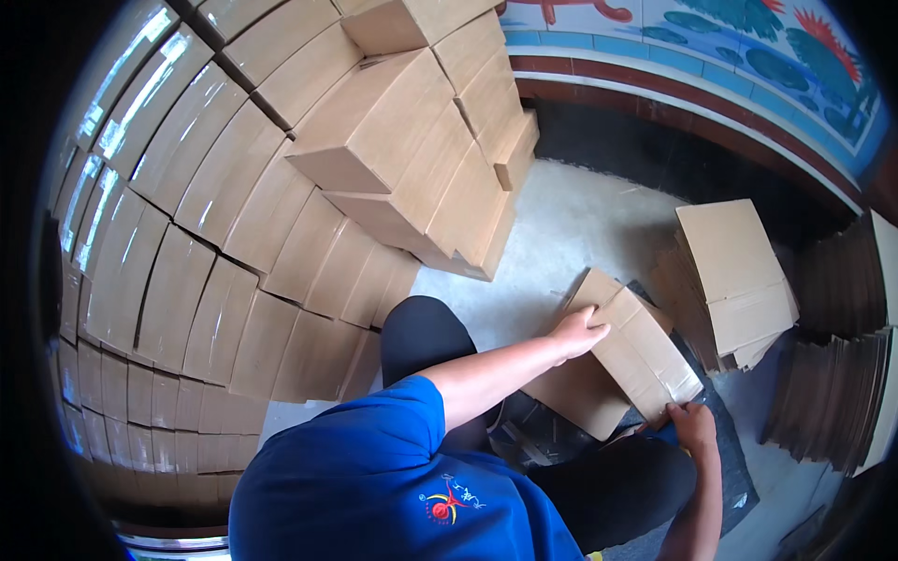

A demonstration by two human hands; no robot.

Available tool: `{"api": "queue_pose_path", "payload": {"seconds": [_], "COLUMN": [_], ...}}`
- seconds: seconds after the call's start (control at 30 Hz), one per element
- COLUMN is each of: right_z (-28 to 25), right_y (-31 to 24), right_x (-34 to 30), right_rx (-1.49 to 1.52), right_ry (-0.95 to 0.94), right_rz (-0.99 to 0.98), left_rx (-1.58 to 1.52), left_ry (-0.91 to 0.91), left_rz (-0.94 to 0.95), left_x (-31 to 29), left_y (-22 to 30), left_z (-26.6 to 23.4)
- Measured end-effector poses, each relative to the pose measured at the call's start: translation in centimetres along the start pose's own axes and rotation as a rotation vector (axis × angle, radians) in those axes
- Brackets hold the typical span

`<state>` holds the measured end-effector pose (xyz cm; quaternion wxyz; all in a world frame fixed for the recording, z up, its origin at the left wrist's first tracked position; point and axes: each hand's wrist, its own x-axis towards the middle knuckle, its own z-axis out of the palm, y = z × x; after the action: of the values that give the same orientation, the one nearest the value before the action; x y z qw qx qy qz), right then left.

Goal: Assembling and taping cardboard boxes for packaging.

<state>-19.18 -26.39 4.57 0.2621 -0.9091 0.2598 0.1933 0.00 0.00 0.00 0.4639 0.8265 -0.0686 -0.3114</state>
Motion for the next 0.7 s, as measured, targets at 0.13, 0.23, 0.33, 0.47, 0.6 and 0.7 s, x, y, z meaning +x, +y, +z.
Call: {"api": "queue_pose_path", "payload": {"seconds": [0.13,0.23,0.33,0.47,0.6,0.7], "right_z": [-4.8,-11.1,-15.7,-21.0,-22.6,-20.4], "right_y": [-6.7,-14.1,-21.9,-33.7,-47.4,-53.5], "right_x": [-3.6,-6.2,-7.2,-7.3,-7.6,-3.8], "right_rx": [0.04,0.054,0.244,0.094,-0.138,-0.193], "right_ry": [0.215,0.453,0.607,0.73,0.721,0.843], "right_rz": [-0.142,-0.237,-0.577,-0.86,-0.866,-0.877], "left_rx": [-0.158,-0.177,-0.134,-0.167,-0.116,0.074], "left_ry": [0.262,0.501,0.605,0.726,0.923,1.173], "left_rz": [0.395,0.79,1.058,1.285,1.288,1.01], "left_x": [-7.0,-12.4,-18.6,-23.9,-25.6,-23.7], "left_y": [6.2,10.2,12.8,13.4,12.1,11.1], "left_z": [-7.0,-12.7,-19.0,-25.9,-30.1,-32.2]}}
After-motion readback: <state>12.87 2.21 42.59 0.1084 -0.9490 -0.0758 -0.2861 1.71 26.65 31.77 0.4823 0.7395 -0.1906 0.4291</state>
